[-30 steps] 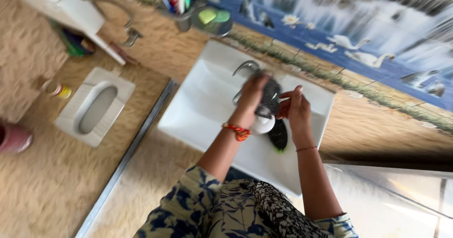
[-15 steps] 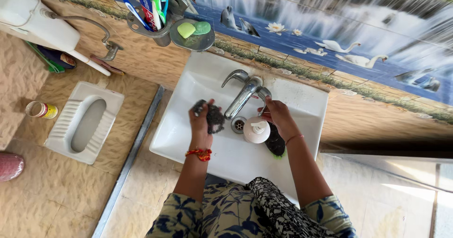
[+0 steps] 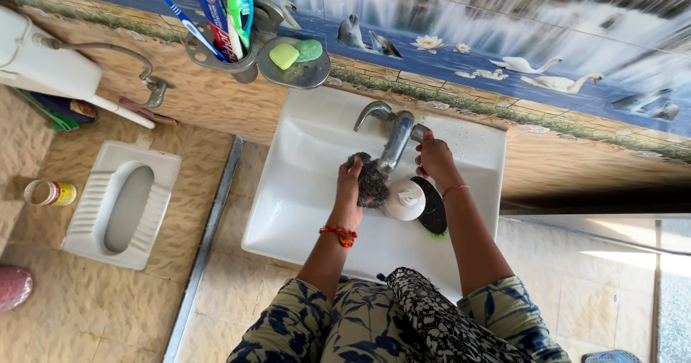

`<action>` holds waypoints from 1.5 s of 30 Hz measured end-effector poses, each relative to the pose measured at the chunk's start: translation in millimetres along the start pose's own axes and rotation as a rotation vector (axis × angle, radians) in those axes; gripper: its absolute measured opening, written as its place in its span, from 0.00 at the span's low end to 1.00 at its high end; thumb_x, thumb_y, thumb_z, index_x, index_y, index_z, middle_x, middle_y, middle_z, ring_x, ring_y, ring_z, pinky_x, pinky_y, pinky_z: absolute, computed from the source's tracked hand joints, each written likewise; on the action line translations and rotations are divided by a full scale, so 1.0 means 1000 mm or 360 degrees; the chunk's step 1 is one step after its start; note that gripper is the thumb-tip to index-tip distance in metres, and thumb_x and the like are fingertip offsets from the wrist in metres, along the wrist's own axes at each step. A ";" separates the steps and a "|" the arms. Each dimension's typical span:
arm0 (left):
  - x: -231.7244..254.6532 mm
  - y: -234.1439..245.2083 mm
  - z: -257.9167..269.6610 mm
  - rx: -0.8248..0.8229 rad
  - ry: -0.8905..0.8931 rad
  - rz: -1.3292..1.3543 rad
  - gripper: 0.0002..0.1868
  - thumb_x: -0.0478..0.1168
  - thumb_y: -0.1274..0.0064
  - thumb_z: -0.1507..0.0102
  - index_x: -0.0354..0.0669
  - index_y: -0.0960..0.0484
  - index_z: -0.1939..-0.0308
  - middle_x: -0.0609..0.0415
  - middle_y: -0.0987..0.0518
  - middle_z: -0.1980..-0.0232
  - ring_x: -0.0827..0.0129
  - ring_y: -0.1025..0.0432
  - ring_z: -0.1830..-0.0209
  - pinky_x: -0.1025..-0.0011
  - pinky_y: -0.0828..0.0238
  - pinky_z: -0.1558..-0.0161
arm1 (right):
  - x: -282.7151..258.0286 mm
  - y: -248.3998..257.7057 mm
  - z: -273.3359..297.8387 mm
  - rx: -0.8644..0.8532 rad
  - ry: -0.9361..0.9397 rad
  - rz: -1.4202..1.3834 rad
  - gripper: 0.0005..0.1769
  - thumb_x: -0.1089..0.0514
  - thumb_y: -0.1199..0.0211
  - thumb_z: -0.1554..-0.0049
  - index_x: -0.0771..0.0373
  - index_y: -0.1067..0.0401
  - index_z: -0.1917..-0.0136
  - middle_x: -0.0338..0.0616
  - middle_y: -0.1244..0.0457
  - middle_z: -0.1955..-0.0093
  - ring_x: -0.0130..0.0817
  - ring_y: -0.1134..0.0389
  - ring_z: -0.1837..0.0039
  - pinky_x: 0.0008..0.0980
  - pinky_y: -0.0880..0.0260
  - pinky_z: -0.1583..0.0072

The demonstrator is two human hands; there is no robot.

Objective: The person cleans a bathroom sink and surrounding wall tiles using a scouring pad and a brush.

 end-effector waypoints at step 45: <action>0.011 -0.004 -0.010 -0.0186 0.0215 -0.0380 0.23 0.54 0.48 0.35 0.43 0.28 0.45 0.51 0.18 0.60 0.68 0.21 0.68 0.67 0.23 0.67 | -0.018 0.014 0.059 -0.0488 -0.0405 -0.0713 0.27 0.35 0.54 0.34 0.56 0.42 0.64 0.29 0.57 0.78 0.22 0.56 0.75 0.25 0.61 0.73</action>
Point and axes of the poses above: each hand's wrist, its own z-axis away from the middle knuckle, its own y-axis out of the back of the hand, x = y × z, the point moved 1 cm from there along -z, towards the middle knuckle
